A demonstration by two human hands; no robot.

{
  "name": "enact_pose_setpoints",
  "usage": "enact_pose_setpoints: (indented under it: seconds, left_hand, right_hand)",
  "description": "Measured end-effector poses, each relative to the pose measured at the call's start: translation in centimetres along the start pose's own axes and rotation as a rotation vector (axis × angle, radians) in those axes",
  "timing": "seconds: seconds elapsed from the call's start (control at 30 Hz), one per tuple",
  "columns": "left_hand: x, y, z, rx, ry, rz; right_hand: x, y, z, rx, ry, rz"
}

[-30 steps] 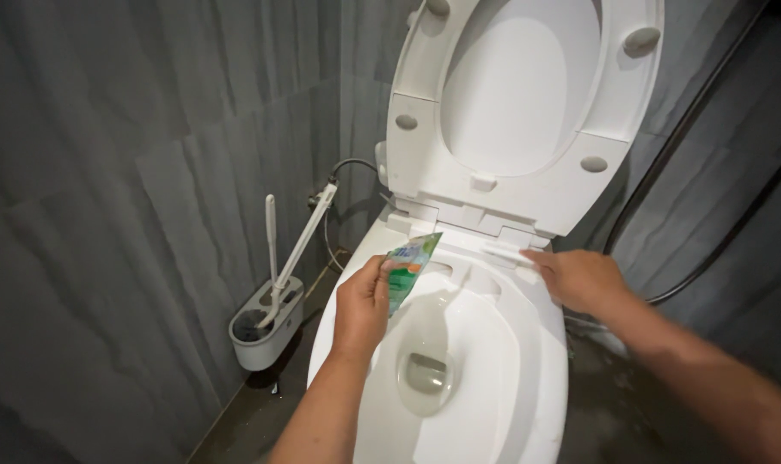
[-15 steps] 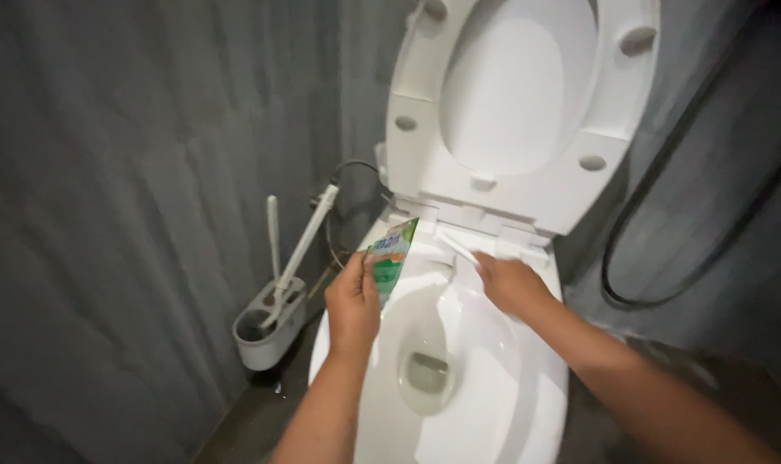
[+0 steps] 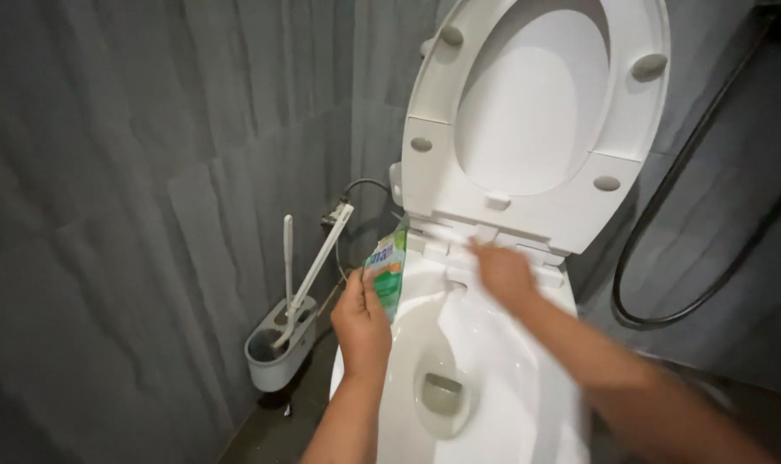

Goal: The recorder scrubs various parts of a toilet and a sink using a cleaning brush and a sponge with liquid cleanser.

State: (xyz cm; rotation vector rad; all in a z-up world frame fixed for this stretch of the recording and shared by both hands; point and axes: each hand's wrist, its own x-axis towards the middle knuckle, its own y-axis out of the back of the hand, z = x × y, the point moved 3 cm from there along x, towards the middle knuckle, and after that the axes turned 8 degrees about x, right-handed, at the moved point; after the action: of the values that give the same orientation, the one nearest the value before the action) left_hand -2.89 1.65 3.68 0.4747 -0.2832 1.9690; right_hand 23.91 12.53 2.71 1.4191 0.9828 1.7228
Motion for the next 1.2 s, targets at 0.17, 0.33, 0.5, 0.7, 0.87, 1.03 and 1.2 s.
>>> enact_pose_setpoints:
  seconds: [0.17, 0.33, 0.5, 0.7, 0.87, 1.03, 1.2]
  left_hand:
    - [0.1, -0.2, 0.3, -0.032, 0.023, -0.039]
    - [-0.3, -0.6, 0.7, -0.082, -0.04, -0.106]
    - [-0.3, -0.8, 0.1, 0.036, 0.036, -0.178]
    - [-0.3, -1.6, -0.4, 0.105, 0.07, -0.309]
    - [-0.2, -2.0, -1.0, 0.118, -0.004, -0.299]
    - [-0.7, -1.9, -0.4, 0.087, 0.094, -0.3]
    - [0.0, -2.9, -4.0, 0.146, 0.066, -0.31]
  right_hand:
    - [-4.8, 2.0, 7.2, -0.074, 0.066, 0.107]
    - [-5.2, 3.2, 7.4, -0.227, 0.022, -0.028]
    - [-2.9, -0.1, 7.5, -0.269, 0.153, 0.058]
    - [-2.3, 2.1, 6.3, -0.159, 0.099, 0.223]
    - [-2.2, 1.1, 6.6, -0.154, 0.084, 0.026]
    - [-3.8, 0.0, 7.0, 0.033, 0.237, 0.286]
    - [-2.3, -2.5, 8.5, -0.058, 0.187, 0.255]
